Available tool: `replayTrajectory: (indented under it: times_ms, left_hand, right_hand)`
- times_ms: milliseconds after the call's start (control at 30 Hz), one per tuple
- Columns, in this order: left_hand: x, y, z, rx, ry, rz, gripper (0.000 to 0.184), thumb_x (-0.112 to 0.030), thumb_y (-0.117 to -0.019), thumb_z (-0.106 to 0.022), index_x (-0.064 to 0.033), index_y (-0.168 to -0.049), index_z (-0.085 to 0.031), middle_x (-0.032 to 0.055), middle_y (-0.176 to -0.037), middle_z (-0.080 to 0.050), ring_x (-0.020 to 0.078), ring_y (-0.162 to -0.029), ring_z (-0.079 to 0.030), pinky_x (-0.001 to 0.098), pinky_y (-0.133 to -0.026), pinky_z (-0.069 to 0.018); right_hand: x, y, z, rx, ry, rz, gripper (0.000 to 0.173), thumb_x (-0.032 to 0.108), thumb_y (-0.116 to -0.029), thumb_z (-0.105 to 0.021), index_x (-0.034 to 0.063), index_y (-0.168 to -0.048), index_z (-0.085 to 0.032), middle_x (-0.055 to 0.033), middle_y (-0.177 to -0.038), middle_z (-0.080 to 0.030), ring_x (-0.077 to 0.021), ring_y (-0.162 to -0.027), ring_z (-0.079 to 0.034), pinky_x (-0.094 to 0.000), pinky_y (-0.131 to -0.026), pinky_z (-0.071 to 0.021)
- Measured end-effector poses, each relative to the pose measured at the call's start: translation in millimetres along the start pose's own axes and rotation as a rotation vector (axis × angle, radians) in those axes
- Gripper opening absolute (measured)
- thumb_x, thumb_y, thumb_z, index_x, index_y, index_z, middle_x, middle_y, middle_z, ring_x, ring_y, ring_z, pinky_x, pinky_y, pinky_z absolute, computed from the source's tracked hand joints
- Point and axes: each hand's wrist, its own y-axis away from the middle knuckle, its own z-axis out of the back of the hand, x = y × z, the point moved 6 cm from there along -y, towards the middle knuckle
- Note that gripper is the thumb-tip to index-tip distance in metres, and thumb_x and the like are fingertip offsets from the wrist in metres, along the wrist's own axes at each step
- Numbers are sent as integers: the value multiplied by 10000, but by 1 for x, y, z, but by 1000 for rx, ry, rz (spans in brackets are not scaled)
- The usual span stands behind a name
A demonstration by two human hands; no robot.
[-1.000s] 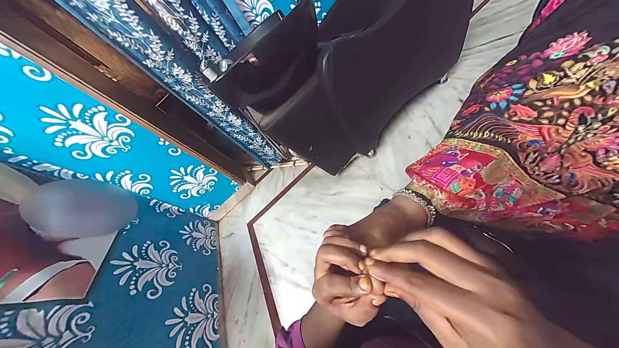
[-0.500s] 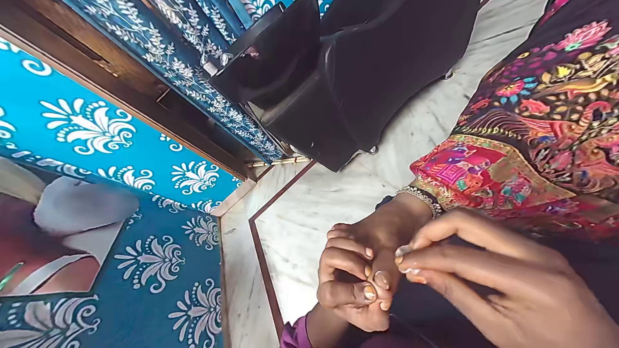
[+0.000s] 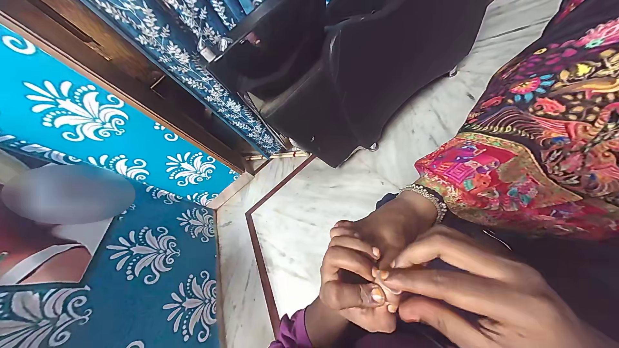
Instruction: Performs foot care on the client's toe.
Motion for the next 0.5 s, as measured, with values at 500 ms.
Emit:
replayTrajectory:
  times_ms: [500]
  left_hand:
    - [5, -1, 6, -6, 16, 52, 70, -232, -997, -658, -173, -1033, -650, -68, -1090, -622, 51, -1093, -592, 254, -1032, -449]
  right_hand:
    - [12, 13, -8, -262, 314, 90, 92, 193, -987, -688, 105, -961, -704, -18, -946, -653, -101, -952, -594, -160, -883, -460]
